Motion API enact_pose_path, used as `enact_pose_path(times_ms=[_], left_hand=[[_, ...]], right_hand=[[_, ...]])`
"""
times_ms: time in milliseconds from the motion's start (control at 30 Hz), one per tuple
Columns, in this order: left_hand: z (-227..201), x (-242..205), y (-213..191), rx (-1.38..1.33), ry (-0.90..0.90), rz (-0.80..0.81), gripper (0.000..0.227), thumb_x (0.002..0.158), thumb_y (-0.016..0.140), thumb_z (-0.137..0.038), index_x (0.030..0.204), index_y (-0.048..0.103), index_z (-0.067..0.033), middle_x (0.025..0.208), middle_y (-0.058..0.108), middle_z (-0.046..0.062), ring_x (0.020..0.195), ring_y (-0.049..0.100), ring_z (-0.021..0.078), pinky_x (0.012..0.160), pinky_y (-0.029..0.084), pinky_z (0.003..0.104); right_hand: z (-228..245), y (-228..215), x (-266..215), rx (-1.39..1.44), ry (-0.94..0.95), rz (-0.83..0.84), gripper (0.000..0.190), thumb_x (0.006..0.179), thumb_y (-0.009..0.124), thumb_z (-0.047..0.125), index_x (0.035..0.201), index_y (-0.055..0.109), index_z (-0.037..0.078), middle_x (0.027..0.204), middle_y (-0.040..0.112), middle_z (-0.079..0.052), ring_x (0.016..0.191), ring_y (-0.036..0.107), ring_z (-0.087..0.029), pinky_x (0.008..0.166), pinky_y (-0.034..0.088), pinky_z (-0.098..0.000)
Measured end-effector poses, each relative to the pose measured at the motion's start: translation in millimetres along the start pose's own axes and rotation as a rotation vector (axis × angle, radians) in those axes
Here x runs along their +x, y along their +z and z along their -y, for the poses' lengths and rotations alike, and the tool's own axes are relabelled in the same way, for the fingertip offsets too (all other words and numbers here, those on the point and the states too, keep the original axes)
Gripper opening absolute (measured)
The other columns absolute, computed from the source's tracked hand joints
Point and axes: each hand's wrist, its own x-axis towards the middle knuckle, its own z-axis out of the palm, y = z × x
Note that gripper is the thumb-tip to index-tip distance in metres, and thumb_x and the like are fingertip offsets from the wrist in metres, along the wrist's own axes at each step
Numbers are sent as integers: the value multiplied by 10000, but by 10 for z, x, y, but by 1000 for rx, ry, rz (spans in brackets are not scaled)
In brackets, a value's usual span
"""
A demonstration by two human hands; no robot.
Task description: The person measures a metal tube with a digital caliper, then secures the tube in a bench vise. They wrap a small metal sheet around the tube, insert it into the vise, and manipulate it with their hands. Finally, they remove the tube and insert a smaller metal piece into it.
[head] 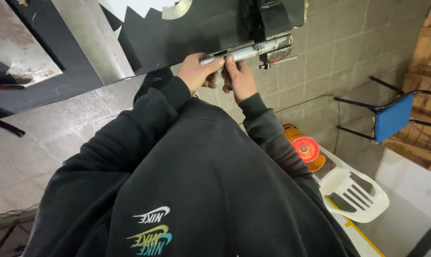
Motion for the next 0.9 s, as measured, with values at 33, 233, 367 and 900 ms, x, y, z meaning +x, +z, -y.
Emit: enact_pose_path(times_ms=[33,233,367,900], left_hand=[[-56,-25,20,-2,0,1,479,936,766,-343,1155,672,73,816,661,102,652,643,155,582,598,337],[-154,-61,35,37,-8,10,487,910,756,-315,1200,598,42,923,703,87,701,693,122,608,621,306],[-93,-39,43,18,26,5,466,934,765,-295,1197,615,59,903,704,102,694,653,123,622,587,303],[145,52,87,-128,189,-35,369,968,760,-142,1167,571,105,879,692,147,717,671,193,608,574,338]], right_hand=[[46,-14,-17,-2,1,-1,403,1002,602,472,1122,550,90,788,545,8,545,446,-96,464,405,-314],[26,-22,-50,333,156,189,416,1014,639,438,1128,566,44,833,569,-29,664,529,-141,625,486,-330],[-49,-3,-31,398,36,219,373,1036,653,410,1104,535,62,784,529,-28,663,495,-144,605,442,-333],[-193,140,0,507,-24,63,224,1064,584,268,986,554,60,725,470,-2,609,420,-107,530,343,-298]])
